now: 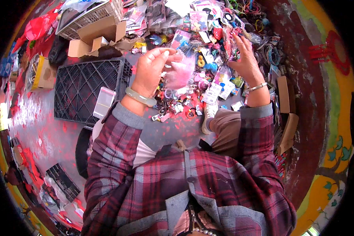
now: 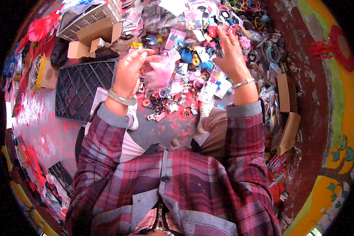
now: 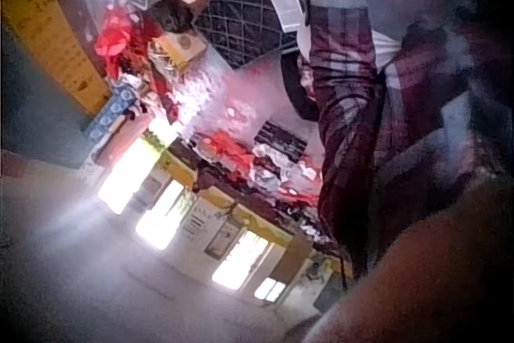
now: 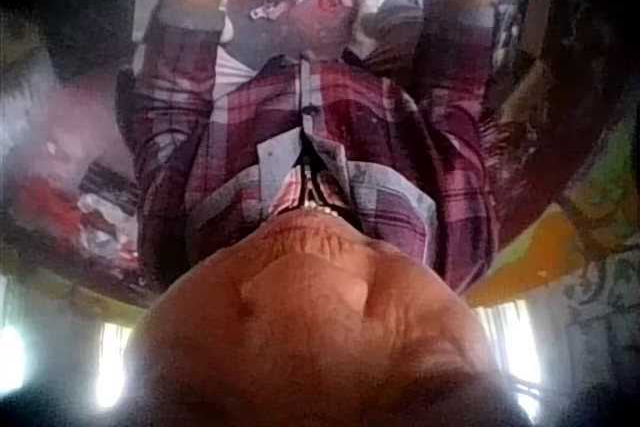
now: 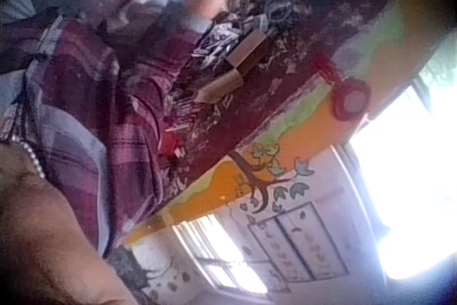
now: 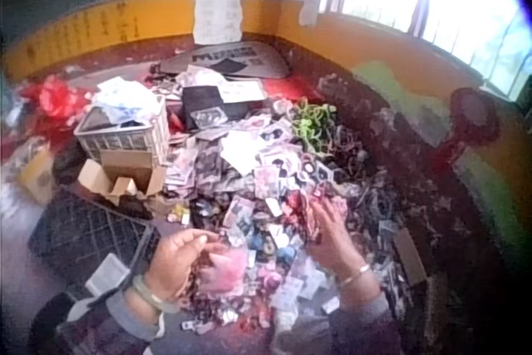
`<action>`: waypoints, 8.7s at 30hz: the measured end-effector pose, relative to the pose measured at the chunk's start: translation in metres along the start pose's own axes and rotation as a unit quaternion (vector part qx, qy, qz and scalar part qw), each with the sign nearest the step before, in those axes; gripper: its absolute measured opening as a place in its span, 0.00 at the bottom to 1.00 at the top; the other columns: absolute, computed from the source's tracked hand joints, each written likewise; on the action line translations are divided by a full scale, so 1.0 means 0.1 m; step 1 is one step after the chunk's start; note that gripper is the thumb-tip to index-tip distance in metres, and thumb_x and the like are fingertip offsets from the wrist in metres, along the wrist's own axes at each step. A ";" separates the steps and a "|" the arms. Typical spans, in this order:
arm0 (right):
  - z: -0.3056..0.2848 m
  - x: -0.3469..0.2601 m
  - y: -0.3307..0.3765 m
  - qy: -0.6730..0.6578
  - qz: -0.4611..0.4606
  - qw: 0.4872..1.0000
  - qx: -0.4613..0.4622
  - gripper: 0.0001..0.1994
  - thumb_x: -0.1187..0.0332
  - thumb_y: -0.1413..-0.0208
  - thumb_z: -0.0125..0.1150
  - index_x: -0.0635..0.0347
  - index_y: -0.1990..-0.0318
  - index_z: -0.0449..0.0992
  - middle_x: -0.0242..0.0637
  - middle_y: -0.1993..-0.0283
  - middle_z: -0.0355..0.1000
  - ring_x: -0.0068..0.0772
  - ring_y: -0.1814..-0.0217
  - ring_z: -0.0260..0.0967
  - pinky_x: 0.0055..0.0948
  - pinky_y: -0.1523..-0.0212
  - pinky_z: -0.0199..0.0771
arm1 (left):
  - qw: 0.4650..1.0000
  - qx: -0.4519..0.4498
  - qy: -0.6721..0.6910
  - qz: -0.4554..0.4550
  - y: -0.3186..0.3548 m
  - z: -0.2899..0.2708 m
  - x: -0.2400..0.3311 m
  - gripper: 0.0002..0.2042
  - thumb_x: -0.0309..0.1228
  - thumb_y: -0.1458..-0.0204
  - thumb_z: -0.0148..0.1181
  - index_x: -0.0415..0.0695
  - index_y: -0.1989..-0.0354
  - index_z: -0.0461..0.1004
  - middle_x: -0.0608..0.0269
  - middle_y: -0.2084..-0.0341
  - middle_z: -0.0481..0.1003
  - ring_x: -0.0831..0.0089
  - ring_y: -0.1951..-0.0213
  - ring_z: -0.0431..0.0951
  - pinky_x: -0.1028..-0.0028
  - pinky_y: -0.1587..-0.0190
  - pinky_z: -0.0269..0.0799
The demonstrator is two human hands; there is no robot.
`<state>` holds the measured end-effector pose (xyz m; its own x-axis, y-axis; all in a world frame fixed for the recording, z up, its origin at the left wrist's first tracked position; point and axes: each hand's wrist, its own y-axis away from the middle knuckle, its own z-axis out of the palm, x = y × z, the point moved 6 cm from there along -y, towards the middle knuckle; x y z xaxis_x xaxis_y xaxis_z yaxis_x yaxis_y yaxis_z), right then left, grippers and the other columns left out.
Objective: The person picks up individual small accessories from the floor and places them into small plastic bags, then places the filled bags into a black crate.
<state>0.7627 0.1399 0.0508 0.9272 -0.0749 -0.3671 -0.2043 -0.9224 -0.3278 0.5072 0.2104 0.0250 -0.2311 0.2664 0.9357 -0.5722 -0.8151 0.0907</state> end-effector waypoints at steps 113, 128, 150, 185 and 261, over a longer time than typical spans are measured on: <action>0.62 -0.82 0.21 -0.622 0.200 0.732 -0.193 0.14 0.64 0.51 0.58 0.62 0.59 0.74 0.30 0.61 0.72 0.19 0.62 0.67 0.20 0.63 0.67 | 1.000 -0.016 0.020 0.010 0.03 0.02 0.00 0.12 0.30 0.43 0.41 0.35 0.58 0.67 0.52 0.66 0.74 0.71 0.65 0.75 0.74 0.60 0.71; 0.50 -0.80 0.17 -0.629 0.203 0.745 -0.095 0.09 0.68 0.47 0.53 0.63 0.65 0.76 0.32 0.67 0.74 0.18 0.70 0.67 0.18 0.71 0.69 | 1.000 -0.019 0.000 0.009 0.03 0.04 0.02 0.12 0.31 0.43 0.41 0.36 0.58 0.67 0.54 0.66 0.75 0.79 0.67 0.74 0.84 0.69 0.67; 0.42 -0.80 0.18 -0.596 0.212 0.768 -0.103 0.07 0.72 0.50 0.56 0.63 0.64 0.76 0.29 0.75 0.70 0.16 0.78 0.63 0.15 0.82 0.64 | 0.993 -0.012 0.069 -0.093 0.03 0.00 -0.06 0.10 0.28 0.48 0.50 0.36 0.60 0.70 0.55 0.64 0.74 0.78 0.67 0.76 0.90 0.79 0.66; 0.24 -0.91 0.17 -0.671 0.094 0.726 -0.115 0.05 0.79 0.49 0.49 0.64 0.70 0.73 0.35 0.69 0.71 0.21 0.70 0.68 0.19 0.74 0.71 | 0.995 -0.068 0.021 0.067 0.15 0.05 0.33 0.08 0.23 0.49 0.43 0.38 0.67 0.70 0.63 0.72 0.73 0.86 0.84 0.63 0.85 0.81 0.60; 0.23 -0.83 0.13 -0.510 0.064 0.853 -0.089 0.05 0.71 0.48 0.56 0.63 0.71 0.73 0.22 0.77 0.65 0.12 0.74 0.58 0.14 0.74 0.60 | 0.978 -0.120 -0.165 -0.050 0.09 0.09 0.07 0.08 0.28 0.50 0.55 0.35 0.69 0.75 0.64 0.74 0.75 0.80 0.70 0.73 0.81 0.66 0.68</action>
<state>0.6760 0.1430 0.0574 0.1276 0.1051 -0.9862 -0.1488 -0.9811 -0.1238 0.5078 0.2000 0.0352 0.0804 0.1260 0.9888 -0.7562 -0.6386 0.1429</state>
